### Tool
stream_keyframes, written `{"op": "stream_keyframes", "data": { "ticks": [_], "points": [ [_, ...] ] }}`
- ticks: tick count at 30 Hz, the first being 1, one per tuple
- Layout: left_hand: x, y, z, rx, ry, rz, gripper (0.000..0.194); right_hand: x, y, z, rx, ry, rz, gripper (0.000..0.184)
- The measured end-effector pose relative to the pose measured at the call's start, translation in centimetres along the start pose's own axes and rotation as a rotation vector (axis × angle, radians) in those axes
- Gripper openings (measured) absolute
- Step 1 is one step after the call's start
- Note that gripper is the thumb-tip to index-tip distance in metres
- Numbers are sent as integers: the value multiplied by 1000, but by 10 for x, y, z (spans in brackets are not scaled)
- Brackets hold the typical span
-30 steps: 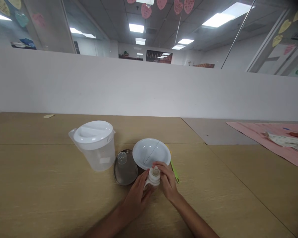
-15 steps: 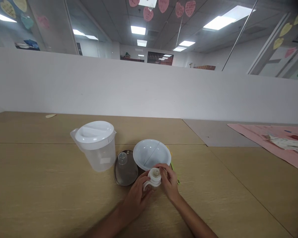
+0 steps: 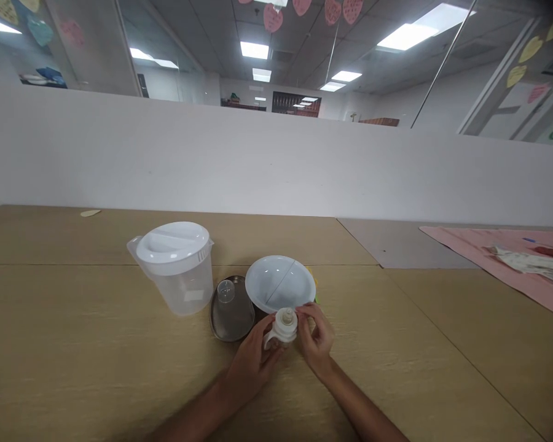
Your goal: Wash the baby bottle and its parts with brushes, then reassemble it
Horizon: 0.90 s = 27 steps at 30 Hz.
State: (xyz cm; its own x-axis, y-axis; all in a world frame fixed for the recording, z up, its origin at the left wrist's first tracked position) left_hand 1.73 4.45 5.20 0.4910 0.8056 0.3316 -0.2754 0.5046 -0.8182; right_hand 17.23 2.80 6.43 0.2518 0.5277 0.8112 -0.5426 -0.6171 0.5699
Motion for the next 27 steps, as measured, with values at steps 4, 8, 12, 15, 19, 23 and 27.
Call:
{"op": "stream_keyframes", "data": {
  "ticks": [4, 8, 12, 15, 19, 23, 27],
  "points": [
    [-1, 1, -2, 63, 11, -19, 49, -4, 17, 0, -72, 36, 175, 19],
    [-2, 5, -2, 82, -32, -49, 54, -8, 26, -1, -65, 46, 222, 21],
    [-2, 9, -4, 25, -27, -40, 49, -14, 39, -7, -97, 117, 349, 26],
    [-1, 10, -3, 26, -28, -19, 48, -19, 46, -10, -121, 142, 438, 28],
    [2, 2, -1, 42, 0, -39, 49, -9, 30, -2, -40, 22, 194, 24],
    [3, -6, 0, 42, 22, -72, 53, -3, 10, -10, 73, 127, -46, 35],
    [3, -5, 0, -7, 37, -56, 55, -3, 13, -22, 89, 284, -5, 41]
  ]
}}
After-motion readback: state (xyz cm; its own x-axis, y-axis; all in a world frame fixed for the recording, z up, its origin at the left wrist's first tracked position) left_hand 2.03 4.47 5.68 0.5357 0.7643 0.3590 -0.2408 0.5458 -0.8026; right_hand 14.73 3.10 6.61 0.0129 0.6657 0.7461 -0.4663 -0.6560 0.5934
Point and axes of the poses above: each hand's wrist, its own x-axis towards the middle knuckle, its own z-axis out of the back of the hand, y = z × x, the point moved 8 cm from there along x, towards the middle knuckle, and after that the axes turned 2 degrees about z, right-handed, at the moved point
